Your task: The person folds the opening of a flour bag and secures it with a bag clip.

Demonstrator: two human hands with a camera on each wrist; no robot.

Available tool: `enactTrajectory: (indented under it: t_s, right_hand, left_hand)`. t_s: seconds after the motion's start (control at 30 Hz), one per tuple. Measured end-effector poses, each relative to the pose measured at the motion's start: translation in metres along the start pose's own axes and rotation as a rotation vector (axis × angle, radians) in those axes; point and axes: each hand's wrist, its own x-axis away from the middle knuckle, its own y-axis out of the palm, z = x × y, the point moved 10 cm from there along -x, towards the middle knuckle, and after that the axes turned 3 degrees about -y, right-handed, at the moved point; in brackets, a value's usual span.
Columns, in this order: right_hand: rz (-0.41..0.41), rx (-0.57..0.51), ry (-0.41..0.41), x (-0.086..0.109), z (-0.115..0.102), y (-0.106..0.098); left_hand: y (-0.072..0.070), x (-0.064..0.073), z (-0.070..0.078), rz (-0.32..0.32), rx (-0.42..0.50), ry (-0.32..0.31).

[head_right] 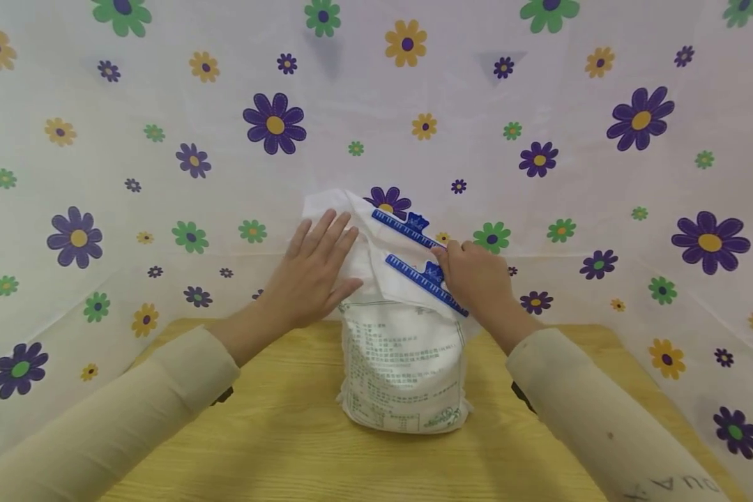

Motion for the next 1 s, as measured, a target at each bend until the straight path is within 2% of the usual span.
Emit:
enactTrajectory:
  t_s: [0.07, 0.17, 0.23, 0.3, 0.47, 0.6, 0.7, 0.83, 1.0]
  right_hand:
    - [-0.021, 0.022, 0.003, 0.001, 0.003, 0.002]
    - [-0.061, 0.068, -0.038, 0.002, -0.002, 0.006]
    - [-0.085, 0.083, -0.067, 0.003, -0.006, 0.008]
    - [-0.079, 0.071, -0.081, 0.005, -0.006, 0.006]
    - [0.037, 0.000, -0.048, 0.016, 0.018, -0.007]
    - [0.067, -0.024, -0.017, 0.026, 0.040, -0.010]
    - [0.018, -0.049, 0.024, 0.033, 0.055, -0.005]
    - [-0.086, -0.084, 0.078, 0.043, 0.071, 0.007]
    - [-0.164, -0.090, 0.100, 0.055, 0.085, 0.019]
  left_hand:
    - [0.004, 0.000, -0.005, -0.036, 0.007, -0.015]
    - [0.012, 0.002, -0.011, -0.119, 0.030, -0.043]
    - [0.014, 0.004, -0.015, -0.145, 0.030, -0.060]
    - [0.011, 0.006, -0.021, -0.124, 0.033, -0.077]
    - [-0.008, 0.018, -0.044, 0.037, 0.072, -0.129]
    - [-0.012, 0.032, -0.066, 0.087, 0.109, -0.171]
    - [-0.008, 0.041, -0.079, 0.095, 0.130, -0.196]
    - [0.000, 0.054, -0.094, 0.090, 0.162, -0.243]
    - [0.013, 0.071, -0.112, 0.043, 0.194, -0.331]
